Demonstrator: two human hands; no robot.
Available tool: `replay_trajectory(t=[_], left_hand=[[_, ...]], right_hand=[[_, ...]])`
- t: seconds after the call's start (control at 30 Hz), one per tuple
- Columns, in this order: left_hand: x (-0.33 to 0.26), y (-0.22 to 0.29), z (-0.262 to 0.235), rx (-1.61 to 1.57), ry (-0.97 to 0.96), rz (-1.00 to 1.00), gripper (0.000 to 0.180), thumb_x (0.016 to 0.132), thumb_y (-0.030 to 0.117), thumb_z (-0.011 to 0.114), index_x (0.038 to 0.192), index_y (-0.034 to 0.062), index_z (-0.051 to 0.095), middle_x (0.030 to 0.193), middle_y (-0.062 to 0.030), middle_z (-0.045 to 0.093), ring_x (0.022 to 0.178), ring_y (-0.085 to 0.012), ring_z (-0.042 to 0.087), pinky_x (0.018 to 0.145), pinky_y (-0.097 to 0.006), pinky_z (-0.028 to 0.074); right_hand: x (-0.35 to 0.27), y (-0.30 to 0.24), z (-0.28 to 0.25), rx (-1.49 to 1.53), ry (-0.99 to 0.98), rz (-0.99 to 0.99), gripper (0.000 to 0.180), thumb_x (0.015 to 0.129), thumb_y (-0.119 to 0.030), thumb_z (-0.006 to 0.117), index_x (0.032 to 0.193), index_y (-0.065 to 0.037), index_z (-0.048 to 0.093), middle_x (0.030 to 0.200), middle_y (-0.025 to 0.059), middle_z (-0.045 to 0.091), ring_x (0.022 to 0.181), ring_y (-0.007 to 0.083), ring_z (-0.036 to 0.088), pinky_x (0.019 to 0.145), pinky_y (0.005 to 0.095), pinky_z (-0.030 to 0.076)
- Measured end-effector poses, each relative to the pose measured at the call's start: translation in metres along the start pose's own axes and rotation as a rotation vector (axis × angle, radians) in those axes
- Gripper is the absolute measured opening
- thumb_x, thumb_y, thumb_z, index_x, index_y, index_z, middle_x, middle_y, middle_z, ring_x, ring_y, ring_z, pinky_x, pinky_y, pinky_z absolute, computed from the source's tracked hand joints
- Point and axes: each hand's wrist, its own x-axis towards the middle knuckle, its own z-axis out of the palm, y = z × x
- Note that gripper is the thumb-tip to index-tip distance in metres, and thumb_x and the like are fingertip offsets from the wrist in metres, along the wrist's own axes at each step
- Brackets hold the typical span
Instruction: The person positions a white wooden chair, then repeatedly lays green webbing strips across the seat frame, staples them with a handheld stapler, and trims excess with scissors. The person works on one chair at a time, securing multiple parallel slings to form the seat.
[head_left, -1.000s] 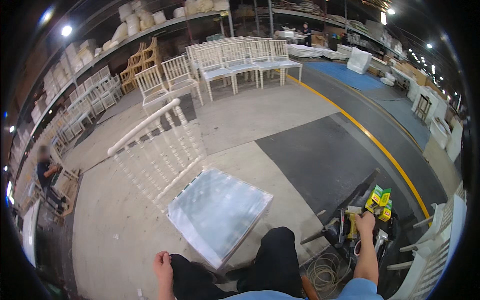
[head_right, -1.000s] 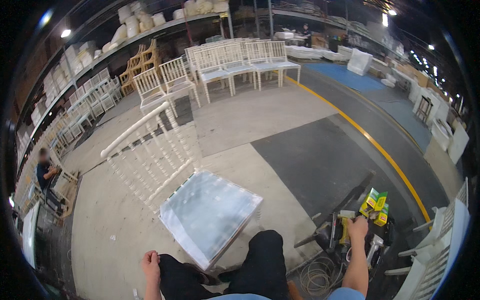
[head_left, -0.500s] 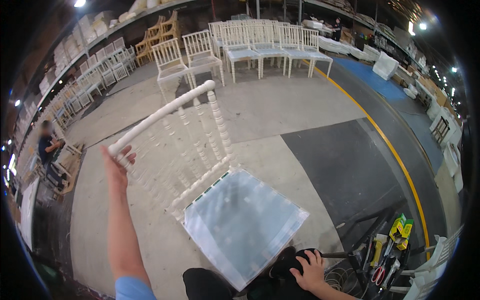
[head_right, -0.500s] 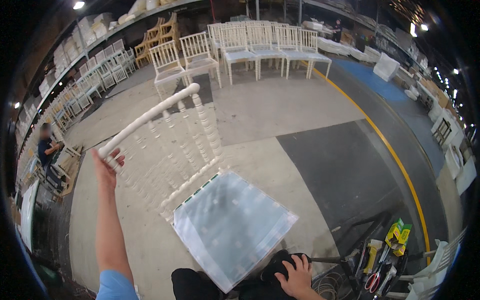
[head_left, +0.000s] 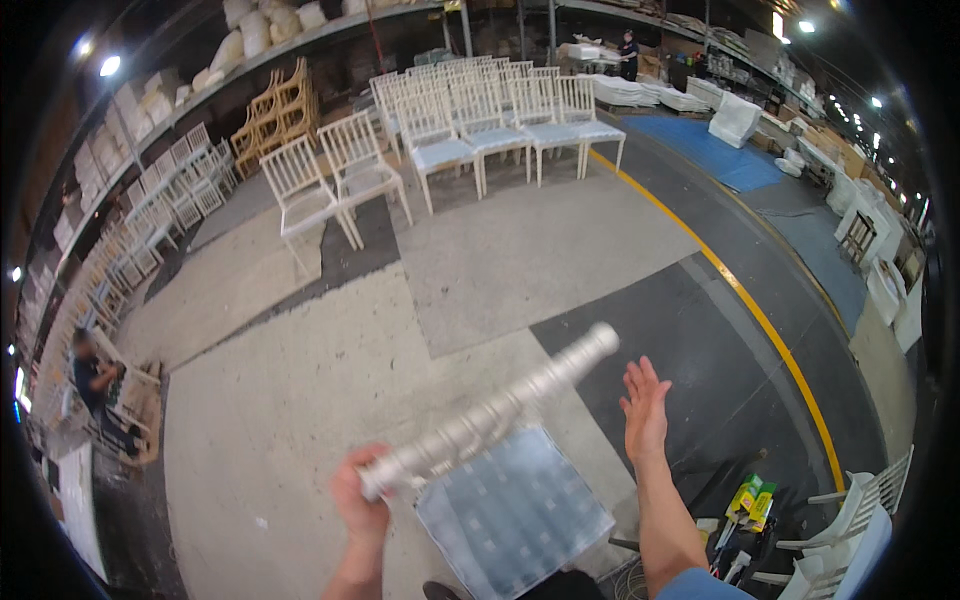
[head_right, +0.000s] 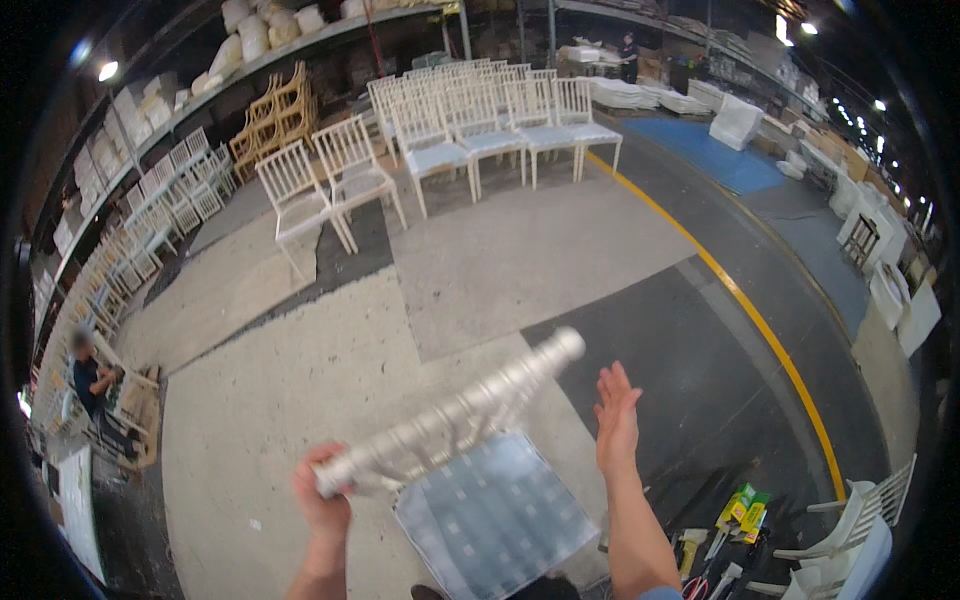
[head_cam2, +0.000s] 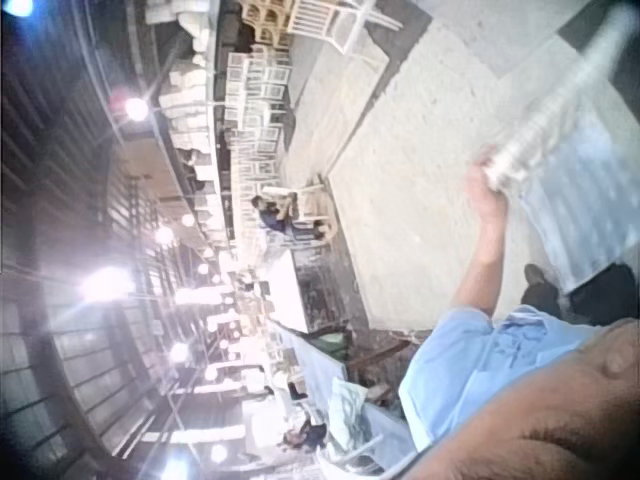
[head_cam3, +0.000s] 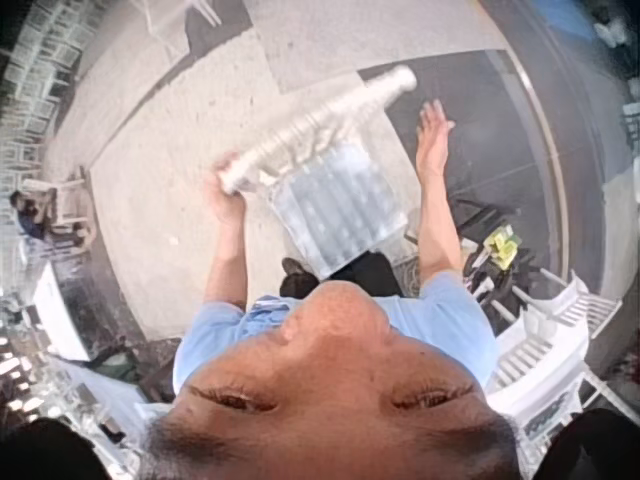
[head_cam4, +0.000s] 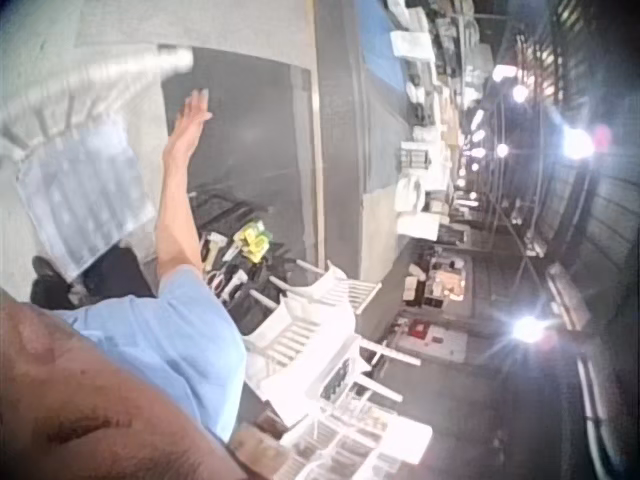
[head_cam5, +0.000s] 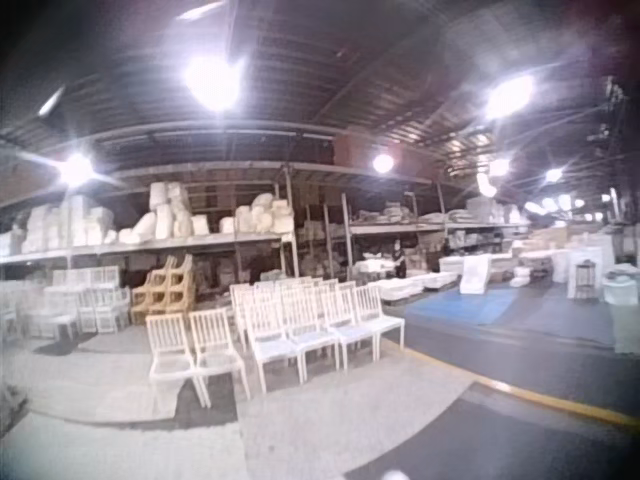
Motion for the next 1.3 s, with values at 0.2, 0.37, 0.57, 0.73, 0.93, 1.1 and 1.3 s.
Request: replay_trajectory(t=[0.2, 0.37, 0.57, 0.73, 0.93, 1.1, 1.3], left_hand=[[-0.051, 0.072, 0.116, 0.307, -0.693, -0.205, 0.087, 0.098, 0.074, 0.047, 0.137, 0.0004, 0.070, 0.116, -0.0203, 0.079, 0.106, -0.0337, 0.076, 0.094, -0.044, 0.057], [-0.061, 0.078, 0.204, 0.207, -0.901, -0.007, 0.068, 0.099, 0.057, 0.056, 0.128, -0.0014, 0.074, 0.107, -0.0201, 0.079, 0.100, -0.0335, 0.077, 0.088, -0.045, 0.059], [-0.003, 0.075, 0.274, 0.044, -1.080, 0.136, 0.058, 0.098, 0.048, 0.060, 0.124, -0.0004, 0.076, 0.114, -0.0214, 0.076, 0.099, -0.0324, 0.074, 0.087, -0.043, 0.057], [0.084, 0.070, 0.328, -0.107, -1.102, 0.371, 0.057, 0.091, 0.040, 0.057, 0.125, -0.0019, 0.076, 0.088, -0.0168, 0.076, 0.074, -0.0324, 0.070, 0.069, -0.038, 0.052], [0.227, 0.007, 0.383, -0.174, -1.190, 0.416, 0.055, 0.092, 0.037, 0.061, 0.131, -0.0009, 0.072, 0.093, -0.0153, 0.074, 0.081, -0.0327, 0.071, 0.076, -0.038, 0.054], [0.346, -0.059, 0.437, 0.002, -1.265, 0.157, 0.055, 0.098, 0.036, 0.071, 0.145, 0.0069, 0.063, 0.117, -0.0132, 0.073, 0.104, -0.0301, 0.072, 0.092, -0.039, 0.056], [0.458, -0.155, 0.543, 0.131, -1.556, 0.031, 0.063, 0.097, 0.039, 0.079, 0.149, 0.0088, 0.058, 0.129, -0.0124, 0.071, 0.116, -0.0283, 0.071, 0.100, -0.038, 0.055]], right_hand=[[0.031, -0.117, -0.048, 0.410, 0.243, 0.115, 0.085, 0.101, -0.083, 0.034, 0.072, -0.007, 0.057, 0.065, 0.0124, 0.060, 0.065, 0.0287, 0.060, 0.073, 0.0441, 0.053], [0.017, -0.159, -0.134, 0.579, 0.517, 0.051, 0.076, 0.108, -0.068, 0.040, 0.056, -0.013, 0.047, 0.051, 0.0080, 0.049, 0.049, 0.0249, 0.050, 0.055, 0.0368, 0.043], [0.053, -0.235, -0.161, 0.475, 0.458, -0.290, 0.070, 0.111, -0.055, 0.036, 0.056, -0.014, 0.048, 0.048, 0.0066, 0.045, 0.046, 0.0217, 0.044, 0.058, 0.0367, 0.041], [0.138, -0.309, -0.117, 0.401, 0.383, -0.539, 0.065, 0.114, -0.049, 0.034, 0.062, -0.013, 0.050, 0.051, 0.0061, 0.046, 0.048, 0.0194, 0.044, 0.057, 0.0342, 0.039], [0.247, -0.353, -0.054, 0.176, 0.308, -0.735, 0.065, 0.115, -0.046, 0.034, 0.064, -0.010, 0.050, 0.053, 0.0075, 0.047, 0.050, 0.0185, 0.046, 0.052, 0.0313, 0.037], [0.355, -0.354, 0.003, 0.007, 0.403, -0.865, 0.063, 0.115, -0.043, 0.036, 0.065, -0.008, 0.051, 0.056, 0.0077, 0.047, 0.054, 0.0168, 0.046, 0.054, 0.0308, 0.037], [0.476, -0.323, 0.020, -0.105, 0.558, -0.903, 0.059, 0.114, -0.045, 0.038, 0.069, -0.008, 0.050, 0.061, 0.0058, 0.046, 0.058, 0.0139, 0.046, 0.059, 0.0293, 0.037]])
